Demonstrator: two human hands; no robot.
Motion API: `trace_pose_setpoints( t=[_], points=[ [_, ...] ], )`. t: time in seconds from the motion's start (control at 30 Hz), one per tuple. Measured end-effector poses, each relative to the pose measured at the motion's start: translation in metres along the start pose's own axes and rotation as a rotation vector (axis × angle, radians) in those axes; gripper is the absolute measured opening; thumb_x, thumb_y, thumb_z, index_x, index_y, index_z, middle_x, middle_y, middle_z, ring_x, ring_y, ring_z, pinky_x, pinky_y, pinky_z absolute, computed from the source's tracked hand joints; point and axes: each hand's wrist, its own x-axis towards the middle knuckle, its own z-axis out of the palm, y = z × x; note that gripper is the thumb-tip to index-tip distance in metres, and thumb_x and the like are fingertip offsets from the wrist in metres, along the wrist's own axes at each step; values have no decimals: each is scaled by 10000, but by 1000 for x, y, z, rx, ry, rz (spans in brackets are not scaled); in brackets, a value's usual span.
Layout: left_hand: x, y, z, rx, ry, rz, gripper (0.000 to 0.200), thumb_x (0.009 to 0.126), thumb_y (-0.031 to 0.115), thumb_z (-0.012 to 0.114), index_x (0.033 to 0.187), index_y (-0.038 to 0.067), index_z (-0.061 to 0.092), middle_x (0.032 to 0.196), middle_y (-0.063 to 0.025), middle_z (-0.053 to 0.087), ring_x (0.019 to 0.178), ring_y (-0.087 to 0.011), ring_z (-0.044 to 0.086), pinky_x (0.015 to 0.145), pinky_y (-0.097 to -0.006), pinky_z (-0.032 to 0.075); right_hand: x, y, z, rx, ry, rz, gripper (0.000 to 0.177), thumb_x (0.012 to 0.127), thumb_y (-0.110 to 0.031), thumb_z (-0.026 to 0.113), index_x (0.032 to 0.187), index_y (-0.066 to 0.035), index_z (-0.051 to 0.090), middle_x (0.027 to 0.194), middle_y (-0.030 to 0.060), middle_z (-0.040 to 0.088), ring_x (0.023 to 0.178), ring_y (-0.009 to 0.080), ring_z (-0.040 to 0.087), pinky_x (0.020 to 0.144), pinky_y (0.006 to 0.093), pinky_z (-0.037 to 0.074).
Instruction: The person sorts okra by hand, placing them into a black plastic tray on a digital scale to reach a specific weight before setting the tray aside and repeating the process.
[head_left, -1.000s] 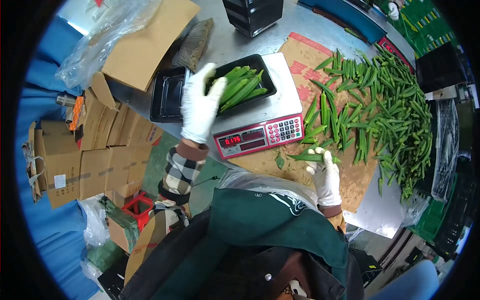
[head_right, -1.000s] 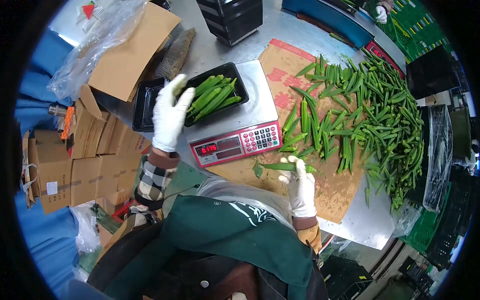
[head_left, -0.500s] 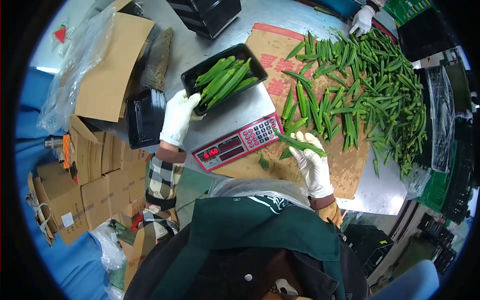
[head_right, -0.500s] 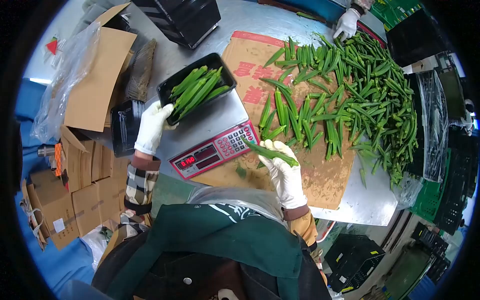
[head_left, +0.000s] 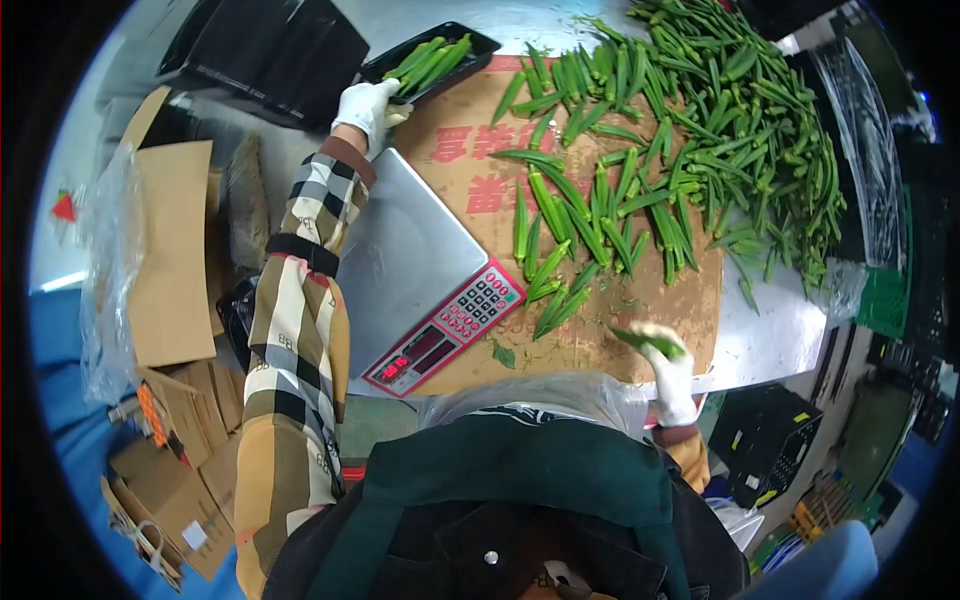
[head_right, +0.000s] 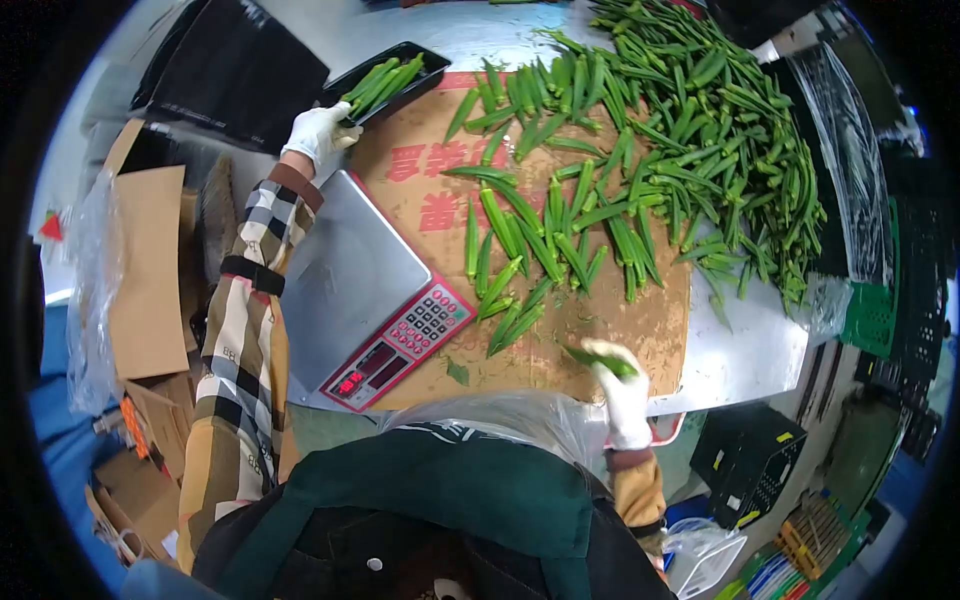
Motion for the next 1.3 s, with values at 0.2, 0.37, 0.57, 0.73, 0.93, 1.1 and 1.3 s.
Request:
trace_pose_setpoints(
  t=[0.2,0.37,0.57,0.73,0.93,1.1,1.3],
  points=[
    [-26,10,-3,58,82,224,827,889,329,783,1500,-48,372,1315,-149,565,1089,-208,595,850,-332,524,-101,43,-133,-1371,111,421,663,775,-228,827,1326,40,576,1183,234,692,1118,327,675,964,384,535],
    [-128,-6,-51,342,317,650,698,969,292,693,1508,-41,400,1526,-211,468,1409,-288,454,1166,-381,347,-47,66,-108,-764,217,62,599,864,-103,734,1409,30,525,1301,236,654,1179,306,655,1008,400,500],
    [-236,-94,-189,962,903,540,595,1033,355,541,1446,-66,470,1482,-282,486,1372,-403,468,1166,-418,351,39,8,4,-996,19,-251,560,884,-252,727,1395,-84,575,1249,194,670,1115,363,648,964,418,515],
    [-286,-211,-243,1036,857,383,492,1058,366,511,1129,-82,702,1104,-257,714,1036,-404,675,953,-431,512,51,-10,54,-878,-97,-454,560,880,-255,745,1392,-100,579,1272,200,665,1168,377,635,984,415,515],
    [-295,-207,-251,291,683,307,347,1006,280,650,987,-53,746,874,-58,722,796,-157,662,771,-314,530,12,1,43,-950,-164,-270,534,907,-316,702,1388,-115,587,1291,181,658,1174,361,623,996,439,496],
    [-319,-162,-232,-166,833,383,264,968,185,687,1031,-67,736,1014,-109,743,909,-191,691,867,-311,551,-8,39,3,-903,-81,-234,531,905,-305,705,1380,-97,588,1244,196,676,1154,380,633,972,430,512],
    [-339,-118,-150,647,604,754,227,956,165,703,1085,-18,739,1087,-116,737,1001,-199,675,938,-327,510,18,23,4,-760,-8,-326,444,913,-283,690,1292,-58,636,1146,234,696,1074,400,662,922,440,524]
  ],
)
